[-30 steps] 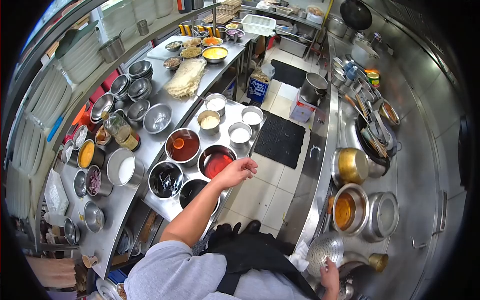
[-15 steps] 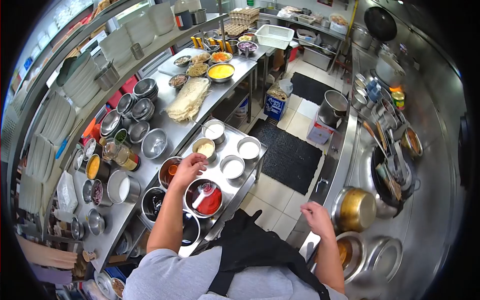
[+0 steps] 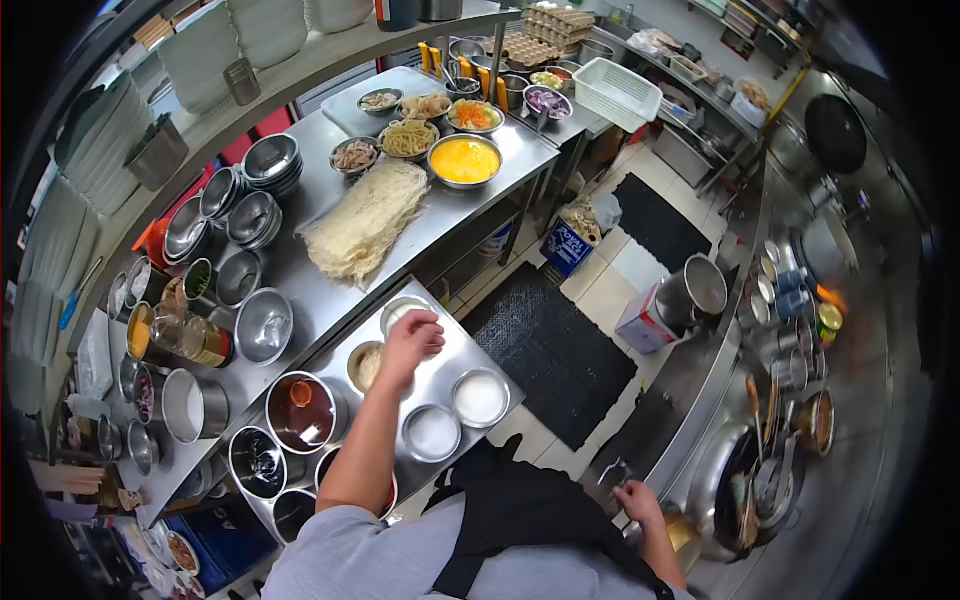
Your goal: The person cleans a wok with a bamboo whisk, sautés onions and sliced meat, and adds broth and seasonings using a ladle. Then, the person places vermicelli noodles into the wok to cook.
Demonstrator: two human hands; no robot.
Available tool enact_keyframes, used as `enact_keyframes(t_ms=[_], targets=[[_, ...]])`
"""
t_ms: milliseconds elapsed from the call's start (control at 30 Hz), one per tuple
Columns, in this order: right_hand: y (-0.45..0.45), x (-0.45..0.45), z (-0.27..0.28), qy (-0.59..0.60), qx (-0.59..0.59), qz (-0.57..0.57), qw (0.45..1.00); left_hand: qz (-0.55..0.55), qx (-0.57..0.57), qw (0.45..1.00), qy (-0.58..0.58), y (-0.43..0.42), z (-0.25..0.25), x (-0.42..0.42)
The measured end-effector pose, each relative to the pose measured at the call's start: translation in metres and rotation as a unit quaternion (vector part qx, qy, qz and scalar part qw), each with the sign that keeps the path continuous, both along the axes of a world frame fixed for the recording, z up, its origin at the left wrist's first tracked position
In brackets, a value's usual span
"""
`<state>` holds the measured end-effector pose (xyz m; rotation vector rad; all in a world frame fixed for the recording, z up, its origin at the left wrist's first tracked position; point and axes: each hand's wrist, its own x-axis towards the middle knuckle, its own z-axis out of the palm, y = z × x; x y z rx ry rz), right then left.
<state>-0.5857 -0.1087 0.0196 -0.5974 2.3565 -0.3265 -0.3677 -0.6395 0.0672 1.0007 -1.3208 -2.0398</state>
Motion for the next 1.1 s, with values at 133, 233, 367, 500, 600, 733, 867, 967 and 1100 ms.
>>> enact_keyframes(t_ms=[133, 233, 367, 500, 600, 733, 867, 967, 1100], targets=[[0.016, -0.071, -0.022, -0.064, 0.027, -0.078, 0.995, -0.102, 0.013, 0.994, 0.027, 0.015, -0.001, -0.109], [-0.009, -0.127, -0.018, -0.107, 0.036, -0.094, 0.989, -0.192, 0.028, 0.98, 0.041, 0.026, -0.009, -0.176], [-0.033, -0.231, -0.057, -0.169, 0.07, -0.033, 0.983, -0.191, 0.0, 0.981, -0.012, 0.014, -0.012, -0.238], [-0.081, -0.363, -0.052, -0.081, 0.041, 0.1, 0.991, -0.046, 0.021, 0.997, -0.065, -0.006, 0.01, -0.268], [-0.149, -0.455, -0.019, -0.091, -0.001, 0.078, 0.993, 0.006, 0.005, 0.997, -0.072, -0.02, 0.04, -0.277], [-0.233, -0.551, -0.021, 0.052, -0.139, 0.19, 0.97, 0.104, -0.007, 0.992, -0.074, -0.041, 0.062, -0.274], [-0.319, -0.55, -0.01, -0.106, -0.182, 0.055, 0.976, 0.223, -0.01, 0.973, -0.057, -0.071, 0.07, -0.256], [-0.354, -0.527, -0.024, -0.098, -0.077, 0.167, 0.978, 0.324, -0.015, 0.946, -0.007, -0.108, 0.062, -0.233], [-0.346, -0.514, -0.075, -0.275, 0.034, 0.24, 0.93, 0.432, -0.024, 0.898, 0.084, -0.184, 0.036, -0.197]])
